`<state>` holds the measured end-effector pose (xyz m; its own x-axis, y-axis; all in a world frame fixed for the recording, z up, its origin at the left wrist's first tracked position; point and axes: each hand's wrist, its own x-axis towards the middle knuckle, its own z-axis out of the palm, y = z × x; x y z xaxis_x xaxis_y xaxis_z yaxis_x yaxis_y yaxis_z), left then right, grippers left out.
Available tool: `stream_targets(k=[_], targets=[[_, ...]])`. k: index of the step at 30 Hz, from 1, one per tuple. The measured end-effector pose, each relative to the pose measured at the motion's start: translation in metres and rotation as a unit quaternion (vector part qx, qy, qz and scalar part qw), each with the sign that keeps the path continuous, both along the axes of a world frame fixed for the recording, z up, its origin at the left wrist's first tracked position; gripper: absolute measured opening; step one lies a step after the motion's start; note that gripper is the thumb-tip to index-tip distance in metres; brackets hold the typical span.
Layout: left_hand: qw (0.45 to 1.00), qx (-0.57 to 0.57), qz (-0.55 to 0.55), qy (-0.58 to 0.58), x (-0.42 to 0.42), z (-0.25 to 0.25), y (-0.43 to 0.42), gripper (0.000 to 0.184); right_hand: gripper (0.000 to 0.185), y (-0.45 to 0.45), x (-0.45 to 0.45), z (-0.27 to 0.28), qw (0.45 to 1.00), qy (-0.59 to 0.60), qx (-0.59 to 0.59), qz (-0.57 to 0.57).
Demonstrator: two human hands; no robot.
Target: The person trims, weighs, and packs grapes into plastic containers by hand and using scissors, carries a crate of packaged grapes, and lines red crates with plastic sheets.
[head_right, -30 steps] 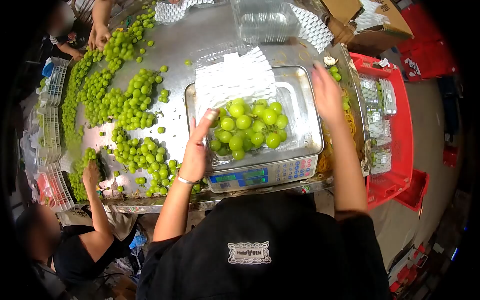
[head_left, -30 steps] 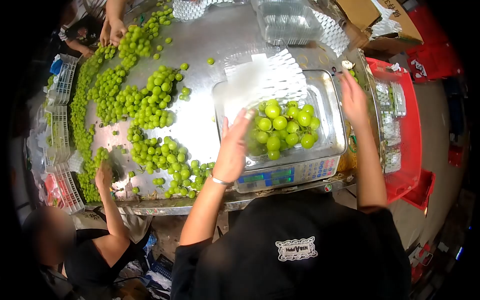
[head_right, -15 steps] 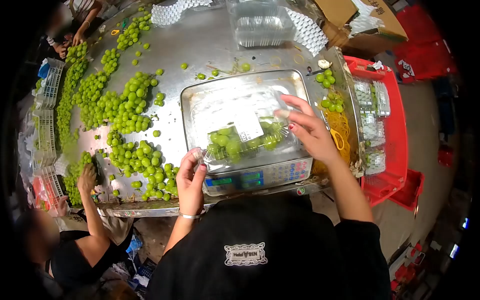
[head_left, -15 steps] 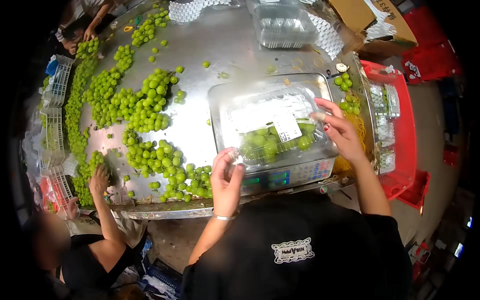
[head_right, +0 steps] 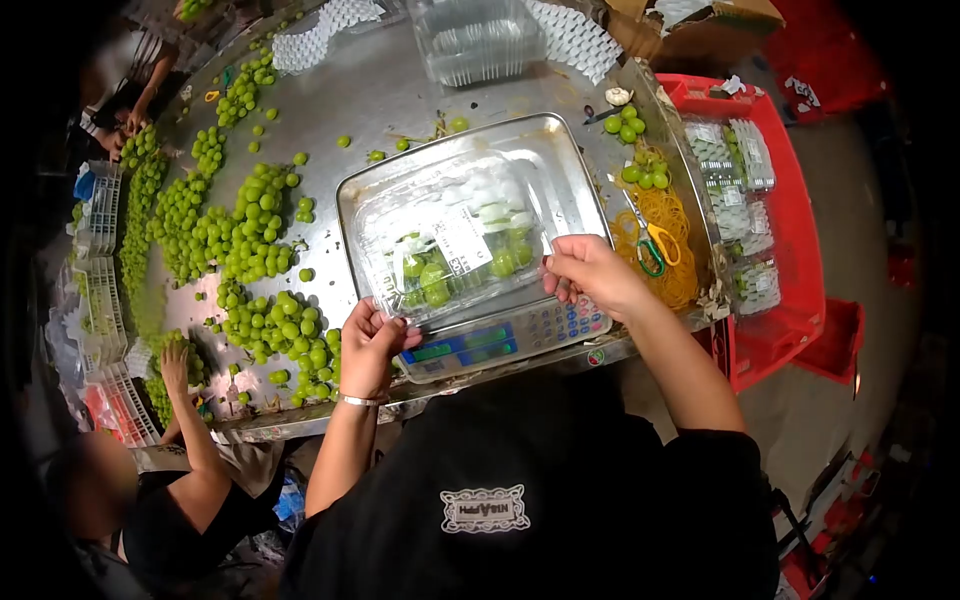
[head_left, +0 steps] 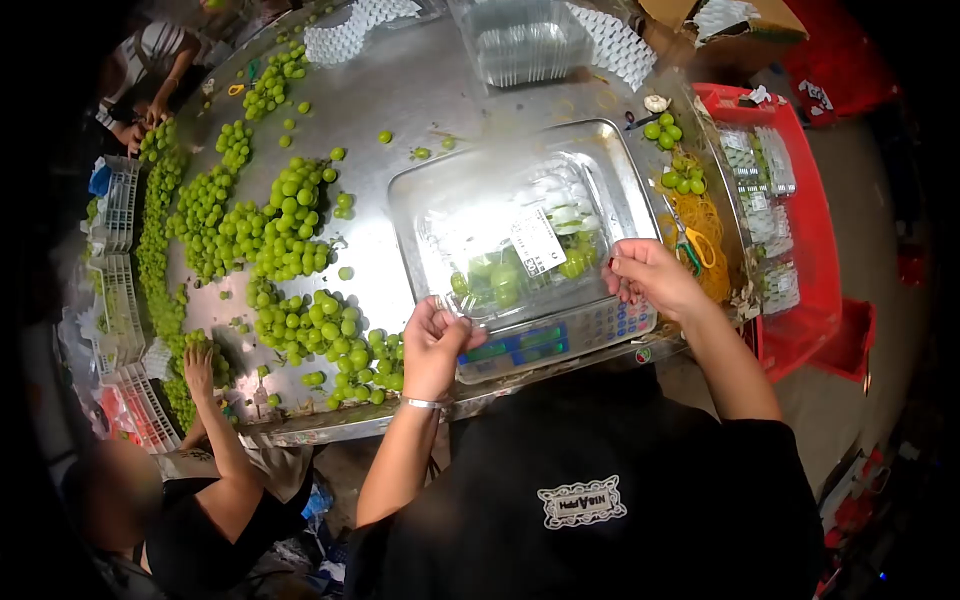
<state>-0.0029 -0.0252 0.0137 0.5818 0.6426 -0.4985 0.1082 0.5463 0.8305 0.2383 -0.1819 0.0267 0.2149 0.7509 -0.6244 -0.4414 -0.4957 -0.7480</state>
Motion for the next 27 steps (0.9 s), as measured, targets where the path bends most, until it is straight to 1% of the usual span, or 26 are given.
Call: stream_targets(k=[2,3,4,5,6,7,8,10,11,12,13,14,15,16,17,18,19,20,21,22,23,24,25,26,27], targets=[[1.0,0.005,-0.006,0.005,0.001,0.001,0.003,0.014,0.012,0.0,-0.003,-0.006,0.996,-0.092,-0.001,0.0],[1.0,0.009,-0.012,0.007,0.004,0.002,0.005,0.015,0.012,0.0,-0.007,-0.012,0.996,-0.093,-0.002,-0.006],[1.0,0.0,-0.013,0.008,0.005,0.003,0.008,0.018,0.011,0.0,-0.014,-0.017,0.991,-0.131,0.008,-0.027],[0.998,0.019,-0.049,0.033,0.004,0.005,0.017,0.019,0.011,-0.002,-0.02,-0.018,0.984,-0.171,0.016,-0.049],[0.994,0.039,-0.089,0.055,0.002,0.005,0.03,0.02,0.011,-0.006,-0.029,-0.004,0.984,-0.178,0.012,-0.026],[0.992,0.042,-0.111,0.049,-0.004,-0.001,0.048,0.018,0.012,-0.015,-0.031,0.01,0.992,-0.091,0.042,0.07],[0.989,0.046,-0.134,0.044,-0.006,-0.008,0.066,0.017,0.013,-0.022,-0.03,0.019,0.984,-0.001,0.073,0.163],[0.994,0.067,-0.081,0.028,0.006,-0.009,0.078,0.02,0.013,-0.039,-0.012,0.017,0.988,-0.044,0.135,0.067],[0.994,0.09,-0.053,0.028,0.014,-0.012,0.08,0.021,0.011,-0.046,0.009,-0.012,0.958,-0.248,0.126,-0.073],[0.993,0.114,-0.023,0.028,0.024,-0.017,0.085,0.023,0.009,-0.054,0.03,-0.04,0.871,-0.443,0.045,-0.208],[0.982,0.183,-0.021,0.038,0.031,-0.03,0.093,0.025,0.011,-0.056,0.051,-0.04,0.787,-0.581,-0.08,-0.189],[0.982,0.186,-0.025,0.033,0.038,-0.038,0.097,0.025,0.015,-0.064,0.069,-0.069,0.739,-0.654,-0.095,-0.133],[0.977,0.206,-0.018,0.059,0.046,-0.044,0.1,0.026,0.014,-0.064,0.08,-0.087,0.747,-0.649,-0.113,-0.087],[0.97,0.226,-0.009,0.087,0.053,-0.044,0.101,0.026,0.014,-0.063,0.086,-0.096,0.744,-0.652,-0.113,-0.09],[0.964,0.247,-0.047,0.089,0.056,-0.041,0.099,0.027,0.012,-0.063,0.09,-0.106,0.752,-0.647,-0.118,-0.042],[0.956,0.263,-0.079,0.104,0.063,-0.026,0.088,0.027,0.01,-0.062,0.092,-0.112,0.758,-0.641,-0.122,0.005],[0.949,0.28,-0.1,0.102,0.065,-0.026,0.08,0.027,0.004,-0.062,0.095,-0.111,0.778,-0.619,-0.094,-0.061],[0.943,0.295,-0.121,0.101,0.063,-0.029,0.074,0.027,0.004,-0.064,0.098,-0.109,0.778,-0.618,-0.093,-0.061],[0.966,0.21,-0.152,0.028,0.063,-0.031,0.072,0.027,0.003,-0.066,0.101,-0.1,0.786,-0.606,-0.103,-0.061],[0.959,0.238,-0.146,0.05,0.064,-0.032,0.07,0.028,0.002,-0.069,0.102,-0.096,0.795,-0.593,-0.114,-0.062],[0.945,0.283,-0.156,0.056,0.065,-0.03,0.071,0.027,0.003,-0.074,0.104,-0.099,0.769,-0.627,-0.105,-0.066],[0.929,0.326,-0.164,0.06,0.071,-0.011,0.068,0.027,0.003,-0.071,0.1,-0.086,0.768,-0.628,-0.106,-0.067],[0.889,0.431,-0.129,0.084,0.076,0.009,0.061,0.027,0.004,-0.061,0.091,-0.058,0.779,-0.614,-0.074,-0.107],[0.836,0.531,-0.09,0.107,0.083,0.025,0.053,0.03,0.004,-0.047,0.081,-0.029,0.787,-0.599,-0.04,-0.146],[0.857,0.508,-0.085,0.008,0.087,0.032,0.04,0.042,0.006,-0.03,0.063,-0.002,0.801,-0.583,0.044,-0.124]])
